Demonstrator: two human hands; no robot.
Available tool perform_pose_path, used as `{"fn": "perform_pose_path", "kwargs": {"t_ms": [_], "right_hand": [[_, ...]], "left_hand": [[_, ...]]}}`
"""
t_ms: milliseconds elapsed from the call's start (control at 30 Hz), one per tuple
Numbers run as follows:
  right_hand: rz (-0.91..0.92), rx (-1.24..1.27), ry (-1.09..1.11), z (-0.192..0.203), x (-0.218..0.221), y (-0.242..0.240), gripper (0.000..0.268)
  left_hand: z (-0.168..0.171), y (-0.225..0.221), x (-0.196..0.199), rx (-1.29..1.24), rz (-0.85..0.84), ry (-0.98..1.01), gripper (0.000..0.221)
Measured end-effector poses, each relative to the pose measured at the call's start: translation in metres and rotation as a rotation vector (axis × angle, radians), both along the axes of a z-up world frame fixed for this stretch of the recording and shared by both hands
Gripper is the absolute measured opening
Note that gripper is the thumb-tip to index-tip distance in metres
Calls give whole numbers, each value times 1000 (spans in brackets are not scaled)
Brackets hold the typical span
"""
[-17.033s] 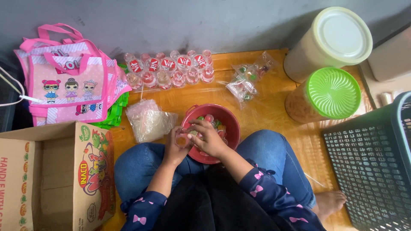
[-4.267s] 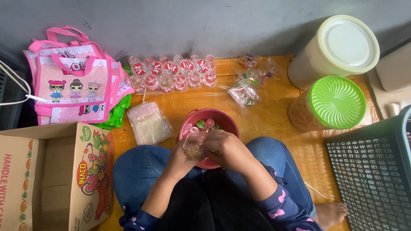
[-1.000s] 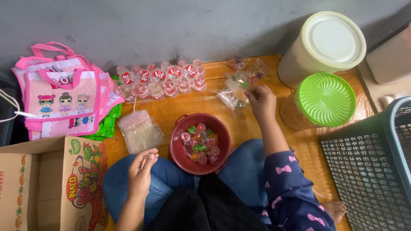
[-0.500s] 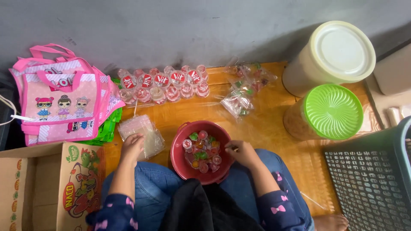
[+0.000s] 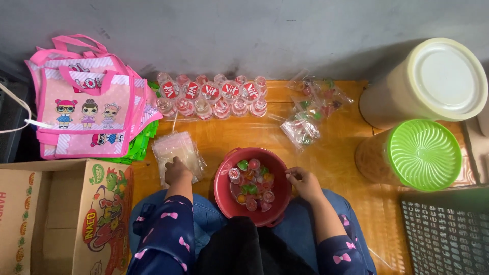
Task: The person picks up individual jelly cups from a bowl and places them into small plastic bags, then seals each bag by hand.
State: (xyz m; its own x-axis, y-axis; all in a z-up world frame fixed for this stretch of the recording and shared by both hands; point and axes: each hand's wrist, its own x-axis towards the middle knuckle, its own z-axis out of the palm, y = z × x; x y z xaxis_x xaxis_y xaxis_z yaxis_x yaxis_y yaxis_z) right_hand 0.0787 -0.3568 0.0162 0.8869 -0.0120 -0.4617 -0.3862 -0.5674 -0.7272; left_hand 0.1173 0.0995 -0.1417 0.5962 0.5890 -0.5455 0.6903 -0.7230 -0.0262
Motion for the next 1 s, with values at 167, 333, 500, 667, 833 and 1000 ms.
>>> {"fn": "perform_pose_path", "kwargs": {"t_ms": [167, 333, 500, 667, 833, 1000], "right_hand": [[11, -28, -7, -2, 1, -1, 23], [13, -31, -24, 2, -2, -1, 22], [0, -31, -28, 1, -5, -1, 21], [10, -44, -49, -5, -6, -2, 21], [18, -60, -57, -10, -5, -3, 22], [58, -95, -62, -6, -4, 0, 22]], "left_hand": [[45, -13, 5, 121, -119, 48, 37], [86, -22, 4, 144, -223, 23, 36], [86, -9, 14, 127, -263, -55, 39], [63, 10, 11, 143, -241, -65, 39], [36, 20, 14, 168, -183, -168, 31], [6, 31, 13, 135, -97, -263, 28]]}}
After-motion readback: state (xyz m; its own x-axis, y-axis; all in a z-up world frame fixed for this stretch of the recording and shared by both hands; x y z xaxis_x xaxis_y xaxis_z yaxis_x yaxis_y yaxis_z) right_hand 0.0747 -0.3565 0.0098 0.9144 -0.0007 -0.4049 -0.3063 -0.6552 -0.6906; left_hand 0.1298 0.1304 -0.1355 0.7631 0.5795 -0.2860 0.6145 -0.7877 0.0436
